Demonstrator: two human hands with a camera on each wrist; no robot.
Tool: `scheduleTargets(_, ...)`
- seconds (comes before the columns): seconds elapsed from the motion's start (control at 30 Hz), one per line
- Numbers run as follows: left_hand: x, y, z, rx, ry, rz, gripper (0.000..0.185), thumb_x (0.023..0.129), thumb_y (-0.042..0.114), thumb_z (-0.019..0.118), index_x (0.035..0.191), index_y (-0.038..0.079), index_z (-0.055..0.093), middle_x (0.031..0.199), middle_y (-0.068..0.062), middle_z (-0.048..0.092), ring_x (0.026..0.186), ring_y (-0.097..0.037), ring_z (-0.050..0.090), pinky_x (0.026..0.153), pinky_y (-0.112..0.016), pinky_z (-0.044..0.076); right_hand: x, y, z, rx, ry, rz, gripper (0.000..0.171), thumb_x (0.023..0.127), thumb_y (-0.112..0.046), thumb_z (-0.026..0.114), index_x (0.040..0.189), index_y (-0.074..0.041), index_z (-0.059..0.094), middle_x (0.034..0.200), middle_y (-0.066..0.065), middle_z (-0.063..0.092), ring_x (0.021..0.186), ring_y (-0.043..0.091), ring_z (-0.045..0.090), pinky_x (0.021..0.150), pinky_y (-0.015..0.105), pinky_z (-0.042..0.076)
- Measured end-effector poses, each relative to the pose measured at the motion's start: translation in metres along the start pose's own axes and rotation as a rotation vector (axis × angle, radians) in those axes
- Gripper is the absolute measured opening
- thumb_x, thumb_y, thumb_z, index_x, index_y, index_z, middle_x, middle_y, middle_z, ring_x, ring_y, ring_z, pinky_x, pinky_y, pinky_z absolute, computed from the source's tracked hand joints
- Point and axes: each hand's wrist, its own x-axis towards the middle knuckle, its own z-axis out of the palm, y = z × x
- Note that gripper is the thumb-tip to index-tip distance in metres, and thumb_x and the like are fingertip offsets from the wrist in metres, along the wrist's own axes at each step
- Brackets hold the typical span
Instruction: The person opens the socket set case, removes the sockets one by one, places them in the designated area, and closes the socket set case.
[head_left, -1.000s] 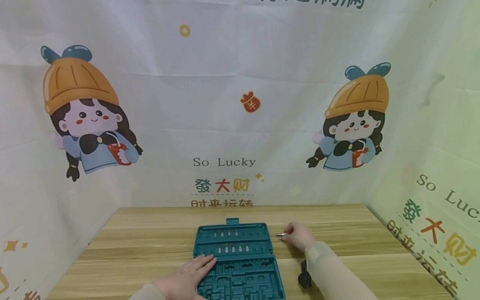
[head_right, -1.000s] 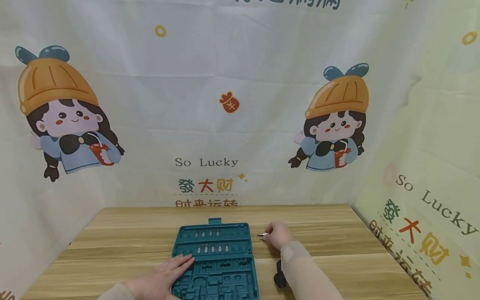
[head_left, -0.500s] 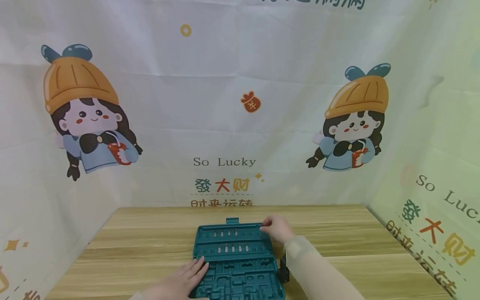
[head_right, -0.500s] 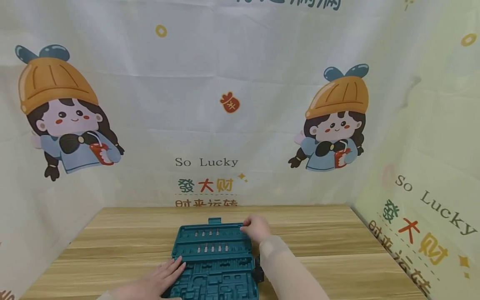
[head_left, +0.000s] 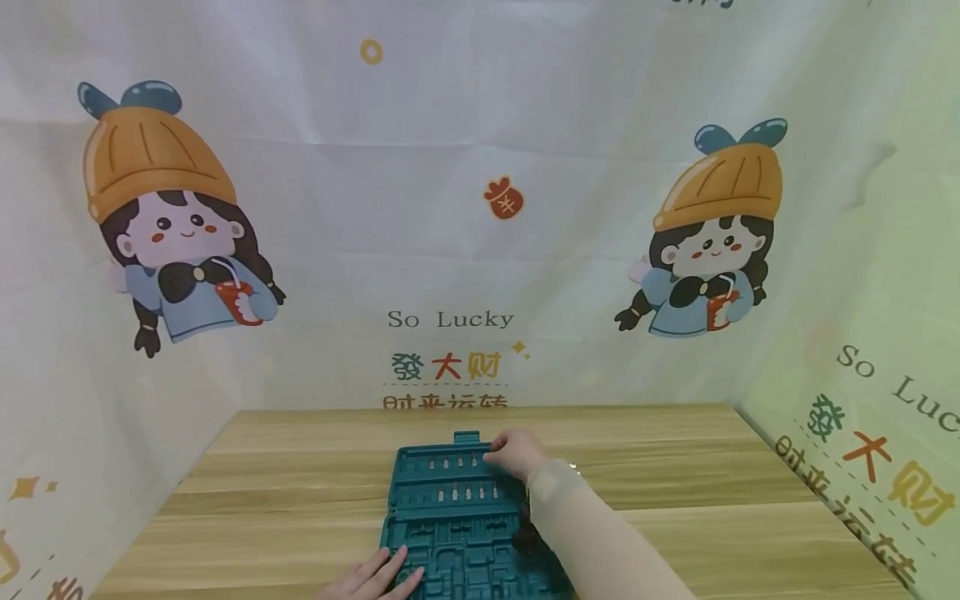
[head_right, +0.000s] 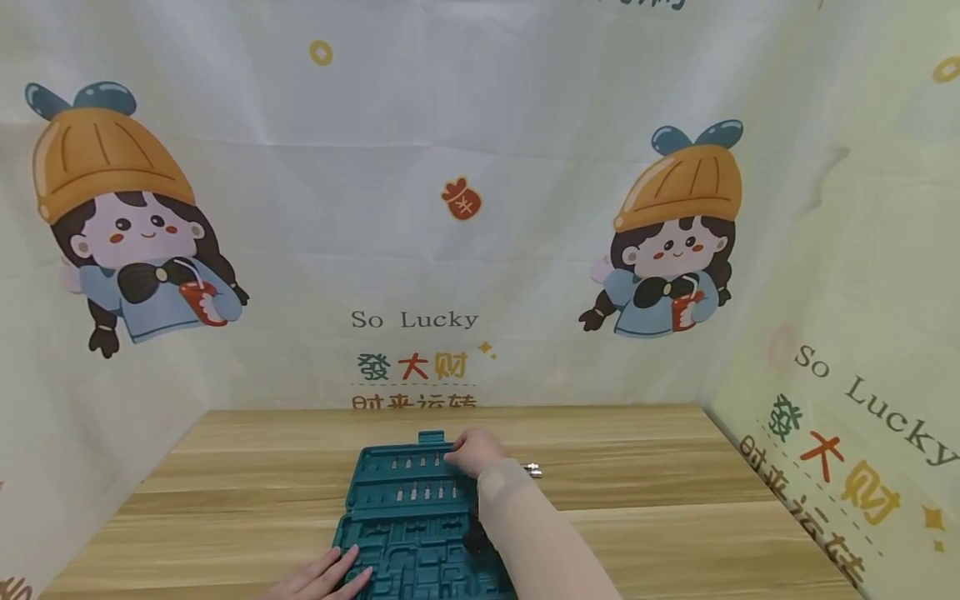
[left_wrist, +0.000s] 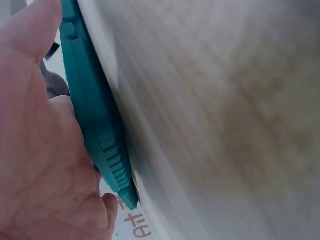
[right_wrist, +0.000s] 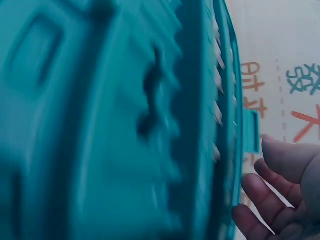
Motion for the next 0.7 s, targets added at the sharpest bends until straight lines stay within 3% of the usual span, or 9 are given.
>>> scheduleTargets(0.07,0.000,0.002,0.000,-0.024,-0.027,-0.035,0.053,0.094,0.054,0.052,0.142,0.031,0.050,0.134,-0.003,0.057,0.111,-0.021,0.062,0.074,-0.030,0.055,0.002,-0.002,0.008,0.011,0.018,0.044,0.017,0.086,-0.018,0.073,0.096,-0.004,0.068,0.095,0.007,0.065,0.087,0.025,0.060,0.076,0.045,0.049)
scheduleTargets(0.13,0.000,0.003,0.000,-0.041,-0.050,-0.054,0.051,0.094,0.055,0.052,0.140,0.032,0.052,0.133,-0.004,0.058,0.110,-0.023,0.063,0.074,-0.031,0.055,0.004,-0.003,0.014,0.042,0.035,0.093,0.017,0.086,-0.020,0.074,0.094,-0.006,0.069,0.097,0.007,0.065,0.102,0.035,0.056,0.087,0.050,0.045)
scheduleTargets(0.3,0.002,0.008,-0.001,-0.091,-0.079,-0.103,0.053,0.094,0.058,0.048,0.141,0.033,0.050,0.136,-0.004,0.056,0.115,-0.024,0.060,0.076,-0.035,0.055,0.005,-0.003,0.023,0.042,0.071,0.164,0.019,0.085,-0.026,0.074,0.095,-0.010,0.073,0.105,0.011,0.064,0.127,0.053,0.030,0.101,0.063,0.027)
scheduleTargets(0.43,0.004,0.007,-0.006,-0.153,-0.124,-0.104,0.056,0.096,0.057,0.045,0.144,0.029,0.047,0.140,-0.006,0.052,0.120,-0.025,0.056,0.080,-0.038,0.054,0.005,-0.005,0.026,-0.052,0.077,0.186,0.021,0.086,-0.031,0.073,0.098,-0.013,0.074,0.108,0.009,0.065,0.123,0.047,0.038,0.103,0.063,0.025)
scheduleTargets(0.57,0.008,0.002,-0.019,-0.291,-0.273,-0.123,0.059,0.098,0.057,0.039,0.148,0.026,0.041,0.146,-0.009,0.045,0.127,-0.029,0.049,0.085,-0.043,0.052,0.008,-0.006,0.030,-0.068,0.069,0.202,0.021,0.087,-0.032,0.072,0.098,-0.015,0.075,0.110,0.007,0.065,0.122,0.044,0.040,0.106,0.063,0.020)
scheduleTargets(0.7,0.013,-0.003,-0.030,-0.467,-0.448,-0.183,0.063,0.097,0.061,0.033,0.152,0.030,0.031,0.153,-0.010,0.035,0.134,-0.035,0.039,0.092,-0.052,0.046,0.011,-0.007,0.033,-0.074,0.059,0.218,0.020,0.087,-0.033,0.072,0.096,-0.016,0.075,0.112,0.008,0.064,0.125,0.046,0.037,0.106,0.063,0.018)
